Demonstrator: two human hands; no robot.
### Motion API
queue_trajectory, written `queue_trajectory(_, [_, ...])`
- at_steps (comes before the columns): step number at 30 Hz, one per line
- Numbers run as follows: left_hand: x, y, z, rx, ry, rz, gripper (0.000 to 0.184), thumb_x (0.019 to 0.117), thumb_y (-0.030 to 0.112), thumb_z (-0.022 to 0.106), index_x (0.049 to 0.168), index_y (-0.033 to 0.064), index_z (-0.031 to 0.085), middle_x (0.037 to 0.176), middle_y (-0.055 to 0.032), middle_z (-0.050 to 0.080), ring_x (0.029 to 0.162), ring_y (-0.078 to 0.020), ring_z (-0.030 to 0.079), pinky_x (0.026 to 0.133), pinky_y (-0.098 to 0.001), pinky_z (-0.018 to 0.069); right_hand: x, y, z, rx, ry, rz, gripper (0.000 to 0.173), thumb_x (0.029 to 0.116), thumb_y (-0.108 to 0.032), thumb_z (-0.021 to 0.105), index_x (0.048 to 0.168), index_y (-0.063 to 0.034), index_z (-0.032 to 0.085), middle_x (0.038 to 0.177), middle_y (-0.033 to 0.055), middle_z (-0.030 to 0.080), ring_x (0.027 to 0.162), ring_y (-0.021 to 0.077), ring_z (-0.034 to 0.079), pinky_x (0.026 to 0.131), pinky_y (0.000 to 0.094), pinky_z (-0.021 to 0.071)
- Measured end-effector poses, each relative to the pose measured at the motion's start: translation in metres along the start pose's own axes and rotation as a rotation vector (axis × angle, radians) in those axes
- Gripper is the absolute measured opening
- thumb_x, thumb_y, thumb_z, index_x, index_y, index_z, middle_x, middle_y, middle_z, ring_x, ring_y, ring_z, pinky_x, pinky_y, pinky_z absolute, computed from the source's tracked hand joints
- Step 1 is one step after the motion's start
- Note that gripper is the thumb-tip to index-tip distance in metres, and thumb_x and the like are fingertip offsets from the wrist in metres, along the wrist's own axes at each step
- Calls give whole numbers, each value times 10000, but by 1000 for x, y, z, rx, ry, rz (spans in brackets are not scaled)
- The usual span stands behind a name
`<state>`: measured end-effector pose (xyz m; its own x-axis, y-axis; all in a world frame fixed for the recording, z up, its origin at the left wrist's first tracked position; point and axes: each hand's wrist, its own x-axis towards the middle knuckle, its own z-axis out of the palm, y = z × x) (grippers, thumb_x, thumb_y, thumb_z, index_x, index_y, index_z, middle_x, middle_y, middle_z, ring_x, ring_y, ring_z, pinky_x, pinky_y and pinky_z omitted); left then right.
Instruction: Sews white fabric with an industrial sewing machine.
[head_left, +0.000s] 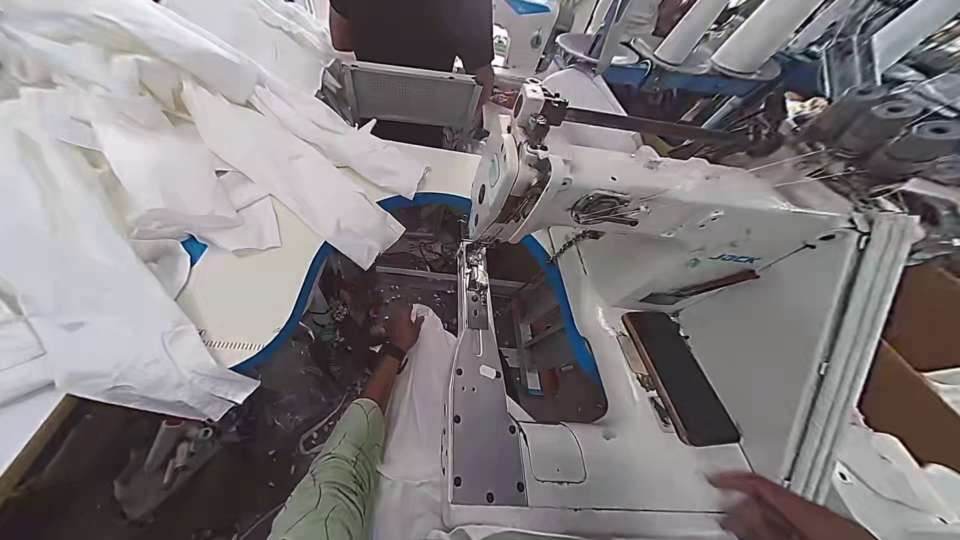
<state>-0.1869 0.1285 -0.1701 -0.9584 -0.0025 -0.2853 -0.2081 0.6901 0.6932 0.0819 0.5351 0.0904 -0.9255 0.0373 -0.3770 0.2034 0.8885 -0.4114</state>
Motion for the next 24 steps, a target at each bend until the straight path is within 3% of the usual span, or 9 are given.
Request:
queue_trajectory(2, [-20, 46, -51, -373, 220, 194, 367, 966, 150, 680, 1213, -118, 644, 1157, -270, 683, 1116, -334, 662, 1027, -476, 495, 98, -61, 5, -61, 96, -127, 330, 995, -178, 607, 1229, 45, 670, 994, 237, 726, 896, 414, 712, 837, 641, 537])
queue_trajectory(5, [-89, 85, -128, -882, 322, 432, 153, 837, -25, 664, 981, 10, 627, 857, -10, 697, 800, -69, 688, 754, -280, 601, 241, -129, 52, 147, -73, -163, 499, 1103, -278, 446, 1466, 64, 467, 1317, 294, 624, 1225, 402, 619, 1076, 572, 448])
queue_trajectory(7, [-118, 84, -162, -1063, 186, 552, 242, 781, -77, 614, 930, 110, 581, 830, 71, 694, 765, -25, 673, 704, -232, 590, 271, -166, 82, 398, -236, -193, 447, 1125, -240, 376, 1481, 18, 459, 1412, 184, 587, 1320, 180, 556, 1138, 350, 410])
queue_trajectory(9, [-131, 76, -177, -1041, 93, 448, 346, 775, -76, 625, 1086, 58, 556, 874, 41, 739, 781, -42, 714, 697, -228, 607, 250, -203, 99, 623, -223, -235, 310, 1087, -88, 393, 1349, 11, 527, 1261, 84, 612, 1148, 7, 571, 971, 157, 461])
queue_trajectory(12, [-117, 58, -169, -740, 259, 50, 507, 876, 114, 769, 1302, -43, 544, 912, -76, 708, 779, -131, 690, 716, -319, 594, 276, -228, 91, 629, -32, -148, 426, 1121, -100, 295, 1499, 58, 413, 1511, 191, 494, 1376, 144, 485, 1145, 270, 373])
queue_trajectory(15, [-123, 15, -115, -450, 254, -252, 445, 955, 318, 732, 1067, -109, 677, 964, -257, 692, 918, -361, 677, 877, -582, 518, 327, -196, 76, -62, -72, -53, 411, 1079, -134, 472, 1371, 151, 520, 1414, 354, 529, 1370, 442, 496, 1149, 549, 363])
queue_trajectory(18, [-161, -23, -53, -504, 20, -392, 283, 956, 200, 718, 832, -49, 662, 741, -122, 619, 696, -204, 585, 713, -436, 500, 271, -151, 70, -561, -493, 65, 445, 1031, -203, 584, 1297, 153, 571, 1369, 382, 541, 1331, 522, 495, 1086, 669, 375])
queue_trajectory(21, [-152, -34, -54, -467, -98, -365, 168, 942, 84, 698, 937, -80, 664, 818, -149, 637, 753, -218, 596, 756, -443, 511, 219, -154, 63, -589, -530, 154, 405, 1047, -170, 550, 1309, 137, 571, 1389, 350, 547, 1348, 484, 501, 1104, 622, 385])
queue_trajectory(24, [-120, 40, -102, -512, -92, -65, 175, 1012, 73, 588, 951, -71, 666, 808, -110, 634, 727, -160, 595, 738, -385, 518, 187, -186, 52, -267, -48, -106, 409, 1044, -103, 540, 1417, 64, 520, 1129, 298, 689, 1077, 472, 668, 975, 601, 488])
